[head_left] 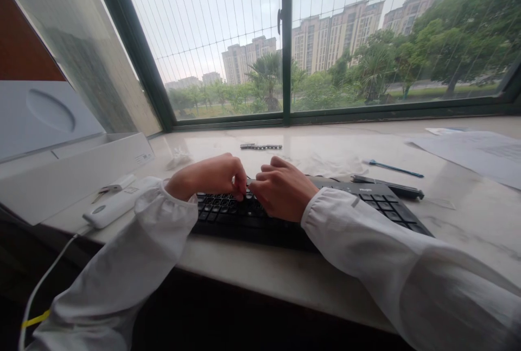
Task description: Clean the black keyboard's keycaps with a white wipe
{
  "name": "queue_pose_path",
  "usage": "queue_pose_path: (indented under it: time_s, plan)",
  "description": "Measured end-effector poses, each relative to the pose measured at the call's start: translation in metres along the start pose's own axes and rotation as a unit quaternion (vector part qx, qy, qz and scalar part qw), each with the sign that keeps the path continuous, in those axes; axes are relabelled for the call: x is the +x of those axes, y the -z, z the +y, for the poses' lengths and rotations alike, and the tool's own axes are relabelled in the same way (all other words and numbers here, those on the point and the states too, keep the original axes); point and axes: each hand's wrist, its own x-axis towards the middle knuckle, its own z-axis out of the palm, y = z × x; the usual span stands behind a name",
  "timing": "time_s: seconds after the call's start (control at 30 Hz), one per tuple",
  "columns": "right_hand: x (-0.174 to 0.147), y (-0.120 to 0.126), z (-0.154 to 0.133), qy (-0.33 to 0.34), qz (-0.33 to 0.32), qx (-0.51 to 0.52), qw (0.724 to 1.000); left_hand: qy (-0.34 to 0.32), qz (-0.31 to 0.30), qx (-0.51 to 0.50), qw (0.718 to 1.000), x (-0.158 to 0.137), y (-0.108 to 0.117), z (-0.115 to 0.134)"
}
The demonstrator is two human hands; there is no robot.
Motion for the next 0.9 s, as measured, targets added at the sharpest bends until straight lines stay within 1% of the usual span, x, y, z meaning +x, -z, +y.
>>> queue_pose_path:
  time_s: [0.1, 0.2, 0.27, 0.3, 0.4, 0.47, 0.6, 0.73, 0.9]
  plan:
    - [0.000, 0.001, 0.001, 0.003, -0.001, -0.005, 1.000, 0.018, 0.006, -0.020, 1.000, -0.005, 0.007, -0.006]
    - [-0.001, 0.003, 0.002, -0.002, 0.001, -0.008, 1.000, 0.027, 0.049, -0.034, 0.998, -0.008, 0.014, -0.013]
    - [-0.002, 0.004, 0.004, -0.009, 0.000, -0.007, 1.000, 0.024, 0.063, -0.044, 0.997, -0.008, 0.015, -0.015]
    - [-0.002, 0.004, 0.004, -0.012, -0.001, -0.006, 1.000, 0.020, 0.053, -0.047, 0.997, -0.006, 0.014, -0.016]
    - [-0.003, 0.004, 0.006, -0.019, 0.000, -0.003, 1.000, 0.000, -0.008, -0.044, 0.999, -0.002, 0.009, -0.013]
    - [-0.003, 0.004, 0.006, -0.020, 0.002, -0.005, 1.000, -0.011, -0.029, -0.035, 0.999, -0.001, 0.006, -0.010]
    - [-0.004, 0.004, 0.007, -0.017, 0.007, -0.009, 1.000, -0.018, -0.016, -0.022, 0.999, -0.005, 0.008, -0.004]
    - [-0.004, 0.004, 0.007, -0.014, 0.005, -0.013, 1.000, -0.036, -0.028, -0.019, 0.999, -0.008, 0.010, 0.001]
    - [-0.003, 0.006, 0.008, -0.017, -0.001, -0.026, 1.000, -0.029, -0.026, 0.000, 0.999, -0.007, 0.010, 0.001]
